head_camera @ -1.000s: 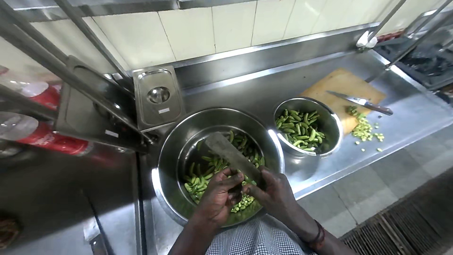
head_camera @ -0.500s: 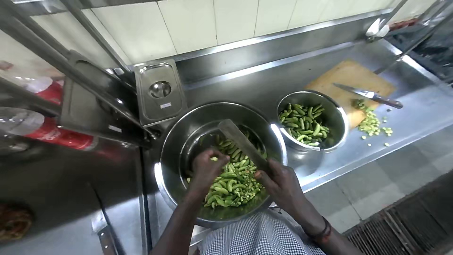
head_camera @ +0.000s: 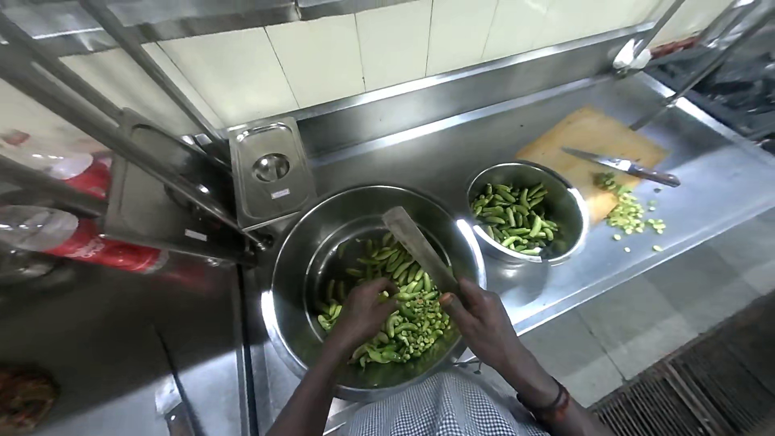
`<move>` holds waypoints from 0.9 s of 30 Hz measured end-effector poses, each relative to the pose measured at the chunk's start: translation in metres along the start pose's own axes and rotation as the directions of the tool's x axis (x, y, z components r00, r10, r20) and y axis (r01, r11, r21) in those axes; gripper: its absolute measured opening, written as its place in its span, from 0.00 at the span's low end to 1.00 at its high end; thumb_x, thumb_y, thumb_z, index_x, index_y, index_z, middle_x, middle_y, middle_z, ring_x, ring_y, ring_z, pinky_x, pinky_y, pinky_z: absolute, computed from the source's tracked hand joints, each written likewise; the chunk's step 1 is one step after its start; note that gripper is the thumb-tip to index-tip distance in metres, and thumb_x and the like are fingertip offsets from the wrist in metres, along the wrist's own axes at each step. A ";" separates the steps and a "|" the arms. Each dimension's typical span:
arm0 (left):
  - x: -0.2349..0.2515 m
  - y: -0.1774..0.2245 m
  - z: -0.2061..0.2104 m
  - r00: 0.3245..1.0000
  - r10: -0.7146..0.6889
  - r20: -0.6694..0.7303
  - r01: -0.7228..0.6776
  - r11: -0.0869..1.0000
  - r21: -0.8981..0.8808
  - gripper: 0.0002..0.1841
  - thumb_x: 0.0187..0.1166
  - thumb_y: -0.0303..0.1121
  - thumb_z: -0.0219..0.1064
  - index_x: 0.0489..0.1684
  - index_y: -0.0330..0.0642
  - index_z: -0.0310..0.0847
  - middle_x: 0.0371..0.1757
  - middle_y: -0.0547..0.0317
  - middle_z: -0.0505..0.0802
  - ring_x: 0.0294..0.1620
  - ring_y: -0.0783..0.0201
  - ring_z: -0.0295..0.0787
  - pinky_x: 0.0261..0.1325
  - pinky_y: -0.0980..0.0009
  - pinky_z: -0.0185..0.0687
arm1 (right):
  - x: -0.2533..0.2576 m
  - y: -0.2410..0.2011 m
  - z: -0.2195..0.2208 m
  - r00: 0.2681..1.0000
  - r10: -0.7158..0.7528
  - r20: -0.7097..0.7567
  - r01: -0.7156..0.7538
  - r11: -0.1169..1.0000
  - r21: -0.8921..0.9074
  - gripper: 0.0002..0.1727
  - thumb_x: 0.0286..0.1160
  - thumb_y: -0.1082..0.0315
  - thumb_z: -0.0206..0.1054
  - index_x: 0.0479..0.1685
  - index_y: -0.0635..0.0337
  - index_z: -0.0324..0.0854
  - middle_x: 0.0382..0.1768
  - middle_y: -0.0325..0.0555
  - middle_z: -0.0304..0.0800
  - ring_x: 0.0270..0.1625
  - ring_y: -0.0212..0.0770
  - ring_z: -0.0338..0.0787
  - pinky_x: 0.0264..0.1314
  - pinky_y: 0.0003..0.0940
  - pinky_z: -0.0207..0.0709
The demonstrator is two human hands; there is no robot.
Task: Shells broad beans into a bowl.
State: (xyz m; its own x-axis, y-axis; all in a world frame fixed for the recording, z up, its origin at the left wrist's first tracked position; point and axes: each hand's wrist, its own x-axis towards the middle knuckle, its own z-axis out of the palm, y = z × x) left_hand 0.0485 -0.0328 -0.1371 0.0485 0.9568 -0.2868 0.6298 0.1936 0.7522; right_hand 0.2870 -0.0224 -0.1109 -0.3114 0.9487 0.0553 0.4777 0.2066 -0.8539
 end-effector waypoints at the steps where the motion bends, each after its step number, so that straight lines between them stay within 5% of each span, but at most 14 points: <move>1: -0.005 0.005 -0.003 1.000 0.011 -0.018 -0.013 0.995 -0.098 0.09 0.80 0.37 0.73 0.53 0.50 0.88 0.52 0.61 0.93 0.50 0.60 0.90 0.55 0.51 0.87 | 0.001 0.000 0.000 1.000 0.011 0.017 -0.011 1.000 0.019 0.27 0.79 0.32 0.59 0.36 0.46 0.80 0.16 0.32 0.73 0.16 0.32 0.74 0.18 0.34 0.70; 5: -0.024 0.027 -0.009 0.998 0.043 -0.046 -0.055 0.959 -0.279 0.07 0.76 0.35 0.75 0.48 0.55 0.89 0.47 0.67 0.93 0.38 0.66 0.89 0.40 0.63 0.88 | 0.002 -0.003 0.002 0.996 0.028 0.081 -0.030 0.999 0.028 0.22 0.69 0.39 0.73 0.39 0.48 0.83 0.20 0.32 0.80 0.21 0.31 0.80 0.24 0.34 0.77; 11: -0.035 0.042 -0.007 0.990 0.141 -0.030 -0.143 0.937 -0.318 0.10 0.72 0.32 0.76 0.47 0.57 0.91 0.47 0.69 0.92 0.39 0.69 0.89 0.40 0.69 0.89 | 0.002 -0.010 0.006 0.993 -0.032 0.112 0.027 0.998 0.051 0.22 0.64 0.41 0.78 0.41 0.48 0.83 0.24 0.31 0.85 0.25 0.29 0.85 0.28 0.30 0.82; 18: -0.036 0.043 -0.002 0.978 0.188 -0.089 -0.208 0.911 -0.355 0.06 0.70 0.33 0.77 0.41 0.56 0.91 0.42 0.69 0.93 0.35 0.70 0.89 0.36 0.73 0.87 | 0.001 -0.008 0.011 0.990 -0.083 0.115 0.073 0.994 0.087 0.21 0.74 0.40 0.71 0.33 0.49 0.82 0.17 0.30 0.76 0.18 0.28 0.75 0.20 0.27 0.71; 23: -0.038 0.046 0.004 0.970 0.123 -0.212 -0.199 0.899 -0.389 0.10 0.69 0.31 0.79 0.46 0.54 0.92 0.47 0.67 0.93 0.45 0.69 0.91 0.48 0.69 0.91 | -0.001 -0.007 0.014 0.984 -0.156 0.089 0.151 0.987 0.060 0.25 0.82 0.38 0.61 0.33 0.50 0.83 0.15 0.30 0.73 0.16 0.27 0.72 0.19 0.27 0.69; 25: -0.036 0.045 0.007 0.961 0.053 -0.272 -0.181 0.864 -0.470 0.10 0.71 0.28 0.78 0.46 0.53 0.91 0.45 0.65 0.93 0.39 0.68 0.90 0.42 0.69 0.89 | -0.001 -0.006 0.013 0.982 -0.176 0.068 0.171 0.982 0.077 0.26 0.82 0.36 0.60 0.31 0.50 0.82 0.14 0.29 0.71 0.15 0.26 0.70 0.17 0.26 0.67; 27: -0.033 0.045 0.005 0.967 -0.049 -0.252 -0.144 0.710 -0.690 0.10 0.73 0.23 0.73 0.49 0.47 0.89 0.41 0.57 0.91 0.25 0.66 0.81 0.27 0.72 0.81 | -0.001 -0.005 0.012 0.981 -0.189 0.045 0.184 0.979 0.093 0.32 0.83 0.31 0.52 0.28 0.49 0.78 0.14 0.30 0.68 0.15 0.26 0.69 0.16 0.26 0.65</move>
State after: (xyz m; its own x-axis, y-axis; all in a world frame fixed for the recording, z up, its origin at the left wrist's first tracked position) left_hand 0.0795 -0.0568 -0.0966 -0.1792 0.9700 -0.1646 -0.0947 0.1495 0.9842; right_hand 0.2755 -0.0275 -0.1128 -0.4330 0.8807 0.1919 0.3336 0.3544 -0.8736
